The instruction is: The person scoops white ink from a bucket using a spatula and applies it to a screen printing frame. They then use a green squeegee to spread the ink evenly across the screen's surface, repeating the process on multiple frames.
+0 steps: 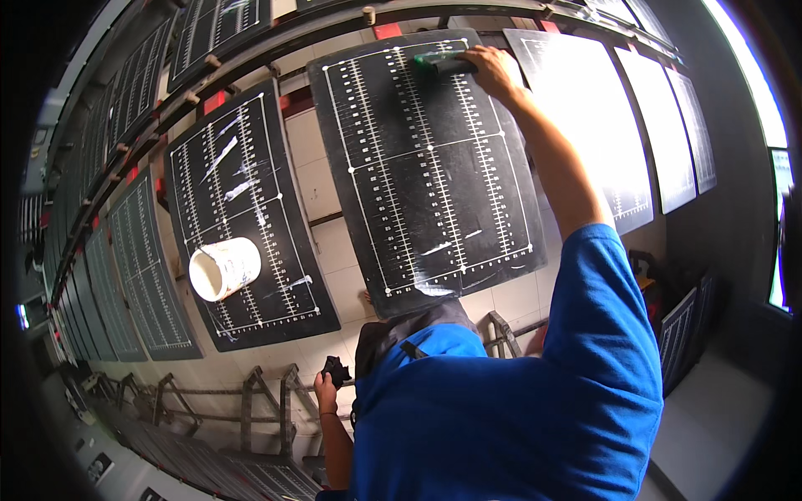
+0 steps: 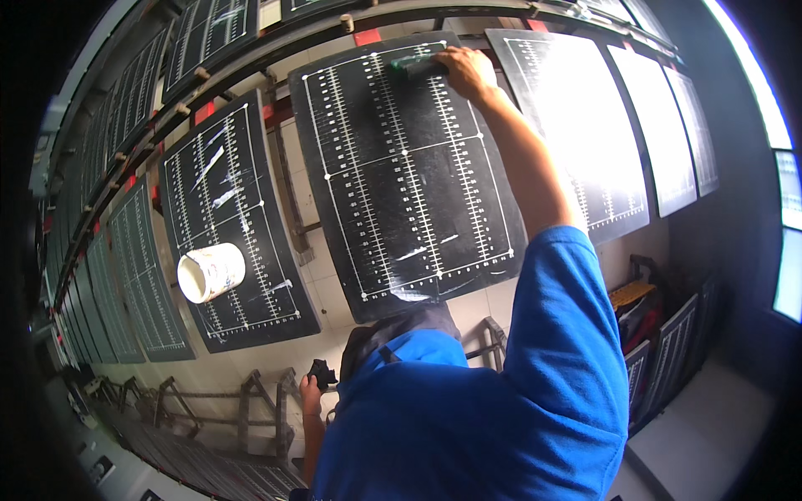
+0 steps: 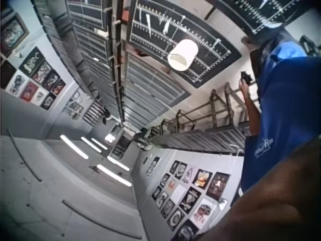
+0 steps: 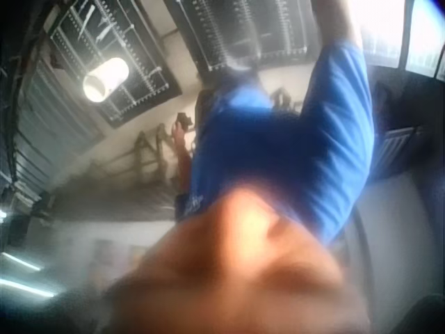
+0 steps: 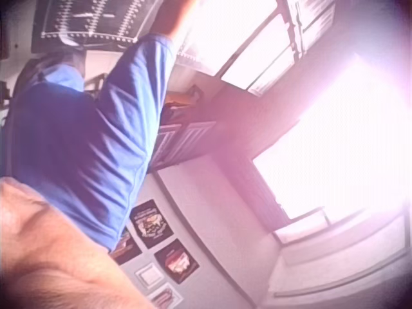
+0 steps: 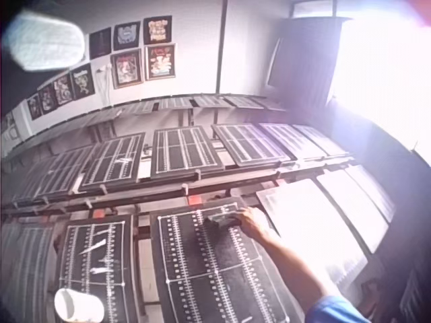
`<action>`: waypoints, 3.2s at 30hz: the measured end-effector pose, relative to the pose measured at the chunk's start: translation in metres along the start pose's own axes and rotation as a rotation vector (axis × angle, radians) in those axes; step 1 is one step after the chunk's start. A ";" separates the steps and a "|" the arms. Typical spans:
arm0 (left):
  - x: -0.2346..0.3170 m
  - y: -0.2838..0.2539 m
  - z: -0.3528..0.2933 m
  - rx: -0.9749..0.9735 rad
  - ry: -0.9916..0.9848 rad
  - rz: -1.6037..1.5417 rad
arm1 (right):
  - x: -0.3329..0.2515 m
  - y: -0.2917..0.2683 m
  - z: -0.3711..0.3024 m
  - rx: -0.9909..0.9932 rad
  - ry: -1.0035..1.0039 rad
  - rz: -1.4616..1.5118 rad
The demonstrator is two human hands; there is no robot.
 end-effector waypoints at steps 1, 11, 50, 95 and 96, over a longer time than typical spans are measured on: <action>-0.006 -0.006 0.008 -0.029 0.046 0.083 | -0.002 -0.002 -0.015 0.030 -0.038 0.003; 0.022 0.006 0.143 -0.337 0.118 0.200 | -0.113 -0.107 -0.281 -0.030 0.339 0.013; 0.062 -0.029 0.171 -0.555 0.302 0.055 | -0.497 -0.120 -0.197 -0.273 0.499 0.594; 0.006 0.218 -0.070 0.024 0.462 -0.644 | -0.287 -0.048 -0.203 -0.338 -0.482 0.179; 0.027 0.233 -0.089 -0.017 0.432 -0.787 | -0.294 -0.069 -0.212 -0.374 -0.512 0.212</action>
Point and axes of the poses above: each hand's wrist, its own z-axis towards the middle knuckle, its own y-axis out of the palm, x = y × z, the point moved 4 cm from there along z, towards the middle knuckle, and after that the axes turned 1 degree about -z, right-handed, at the moved point
